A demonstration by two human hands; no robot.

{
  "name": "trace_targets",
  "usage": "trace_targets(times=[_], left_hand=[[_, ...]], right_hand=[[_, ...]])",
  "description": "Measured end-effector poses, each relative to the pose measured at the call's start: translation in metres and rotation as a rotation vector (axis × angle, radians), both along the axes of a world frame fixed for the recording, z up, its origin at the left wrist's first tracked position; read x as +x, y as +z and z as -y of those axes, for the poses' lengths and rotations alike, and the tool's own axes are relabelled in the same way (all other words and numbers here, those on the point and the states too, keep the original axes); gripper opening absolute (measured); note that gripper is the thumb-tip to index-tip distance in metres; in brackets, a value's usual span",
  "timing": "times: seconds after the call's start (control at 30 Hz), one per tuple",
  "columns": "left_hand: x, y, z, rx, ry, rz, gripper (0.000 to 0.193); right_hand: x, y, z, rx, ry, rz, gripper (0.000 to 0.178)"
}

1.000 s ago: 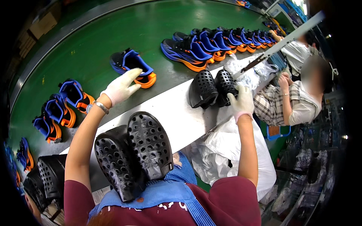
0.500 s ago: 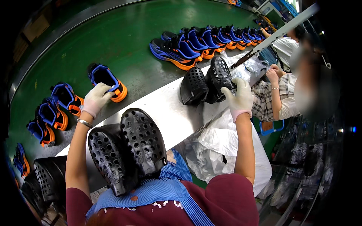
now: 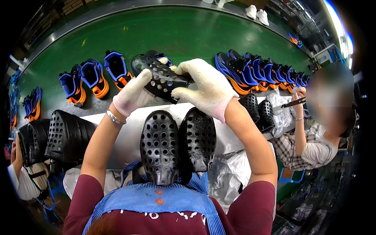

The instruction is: The person, wearing gloves, picks up black perforated shoe inserts and places them into blue and orange athletic shoes on a conveyor belt. They handle each shoe one at a time, inserting the component and pressing it into place before moving to the next shoe.

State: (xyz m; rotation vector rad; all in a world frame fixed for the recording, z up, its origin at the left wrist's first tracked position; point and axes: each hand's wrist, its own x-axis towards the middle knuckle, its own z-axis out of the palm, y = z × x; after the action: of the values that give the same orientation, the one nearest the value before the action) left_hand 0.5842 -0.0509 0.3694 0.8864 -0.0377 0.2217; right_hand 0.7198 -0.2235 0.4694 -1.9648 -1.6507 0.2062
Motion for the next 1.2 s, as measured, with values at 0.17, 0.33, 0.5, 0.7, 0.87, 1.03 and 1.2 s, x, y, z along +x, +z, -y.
trace_targets(times=[0.17,0.33,0.5,0.7,0.87,1.03,1.2], left_hand=[[-0.005,-0.02,-0.003,0.01,0.189,-0.107,0.037],[0.0,-0.042,0.0,-0.111,0.177,-0.164,0.031],[0.007,-0.035,0.0,0.059,0.139,-0.352,0.036],[0.014,-0.077,-0.002,1.279,0.487,-0.296,0.045],[0.028,-0.098,-0.001,1.29,0.541,-0.259,0.035],[0.037,-0.106,-0.008,1.415,0.445,-0.447,0.025],[0.052,-0.093,-0.015,1.493,0.186,-0.661,0.026]], right_hand=[[-0.003,0.003,-0.028,-0.418,-0.082,-0.109,0.047],[0.002,-0.011,-0.035,-0.464,-0.113,-0.077,0.049],[0.012,-0.024,-0.04,-0.491,-0.173,-0.108,0.047],[0.043,-0.024,-0.064,-0.643,-0.236,0.002,0.054],[0.056,-0.036,-0.099,-0.706,-0.174,0.098,0.053],[0.03,-0.072,-0.154,-0.793,-0.181,0.307,0.047],[0.025,-0.117,-0.183,-0.817,-0.228,0.229,0.042]])
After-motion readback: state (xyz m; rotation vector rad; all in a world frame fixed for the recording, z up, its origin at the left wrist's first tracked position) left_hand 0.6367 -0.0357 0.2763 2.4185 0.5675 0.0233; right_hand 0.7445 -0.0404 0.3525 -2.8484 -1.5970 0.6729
